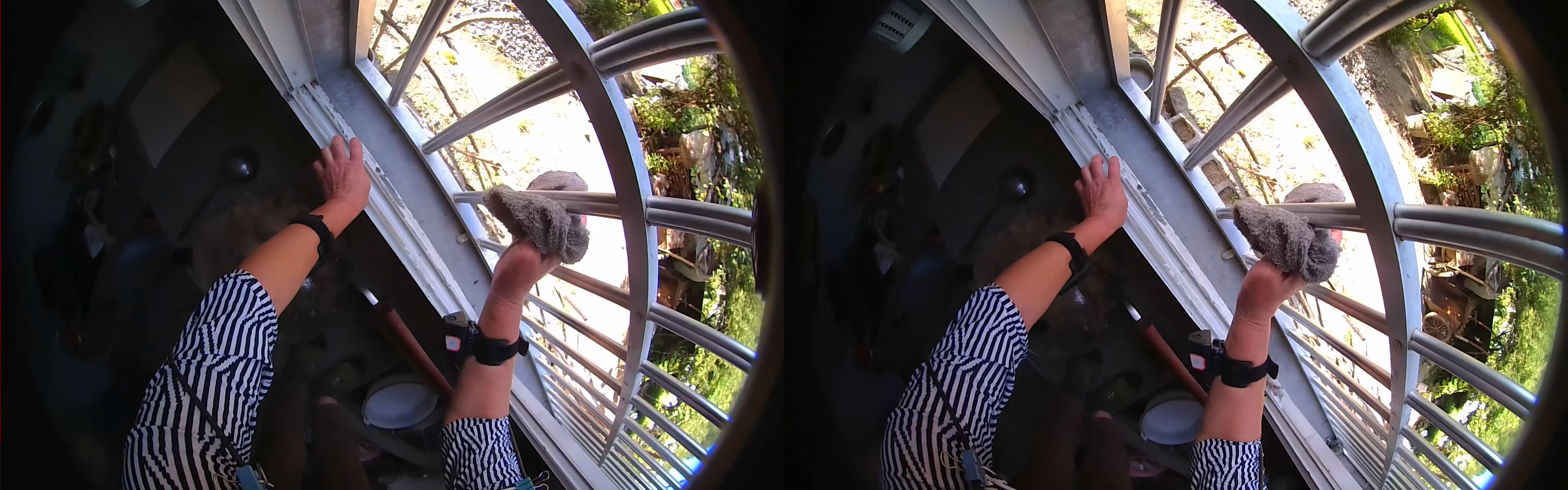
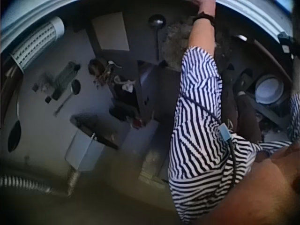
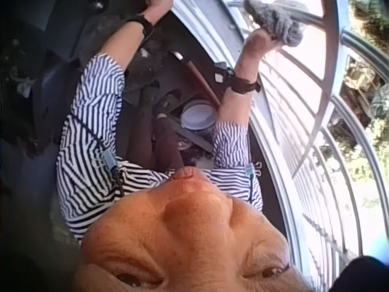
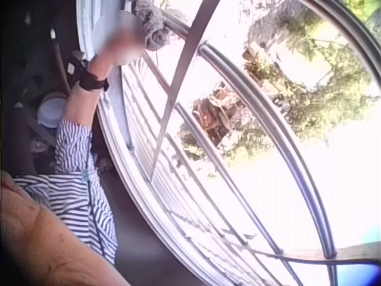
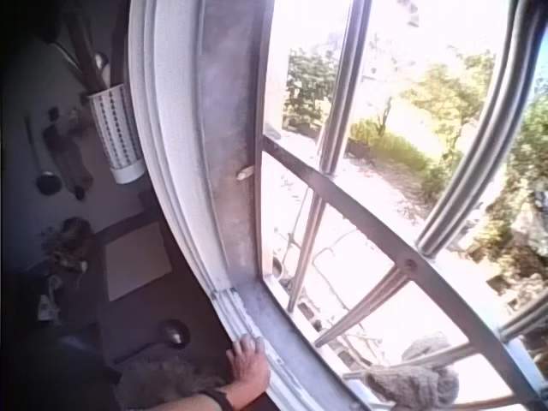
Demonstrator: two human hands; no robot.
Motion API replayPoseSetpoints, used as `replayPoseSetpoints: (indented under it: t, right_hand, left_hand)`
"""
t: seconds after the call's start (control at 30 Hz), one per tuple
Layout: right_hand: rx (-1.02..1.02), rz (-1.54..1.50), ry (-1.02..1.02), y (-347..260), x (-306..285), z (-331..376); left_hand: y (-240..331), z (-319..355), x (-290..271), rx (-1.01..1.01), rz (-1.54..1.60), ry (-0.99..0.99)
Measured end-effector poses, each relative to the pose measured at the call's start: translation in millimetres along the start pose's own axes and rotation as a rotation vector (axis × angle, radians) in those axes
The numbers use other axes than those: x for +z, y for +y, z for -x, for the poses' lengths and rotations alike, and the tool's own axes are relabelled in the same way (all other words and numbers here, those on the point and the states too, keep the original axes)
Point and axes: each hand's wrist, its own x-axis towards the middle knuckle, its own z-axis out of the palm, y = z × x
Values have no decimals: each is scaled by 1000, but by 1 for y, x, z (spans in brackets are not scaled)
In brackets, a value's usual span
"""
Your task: The person wipes the bottom frame of an open window using a cloth, then washes the cloth in a bucket of soapy water, and continues to wipe the window sill and a wooden board.
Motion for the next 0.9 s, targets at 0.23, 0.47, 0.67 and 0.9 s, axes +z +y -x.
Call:
replayPoseSetpoints:
  t: [0.23, 0.47, 0.67, 0.9]
  right_hand:
    - [205, 167, -71, 109, -5, 23]
    - [154, 293, -269, 31, -10, 55]
    - [64, -454, 45, -31, 81, 7]
    - [-498, 915, 294, 11, 108, -64]
  left_hand:
    - [12, -3, 2, 41, 77, 14]
    - [-3, 0, 5, 39, 118, 64]
    - [1, 1, 1, 53, 81, 93]
    - [10, -2, -5, 28, 73, 26]
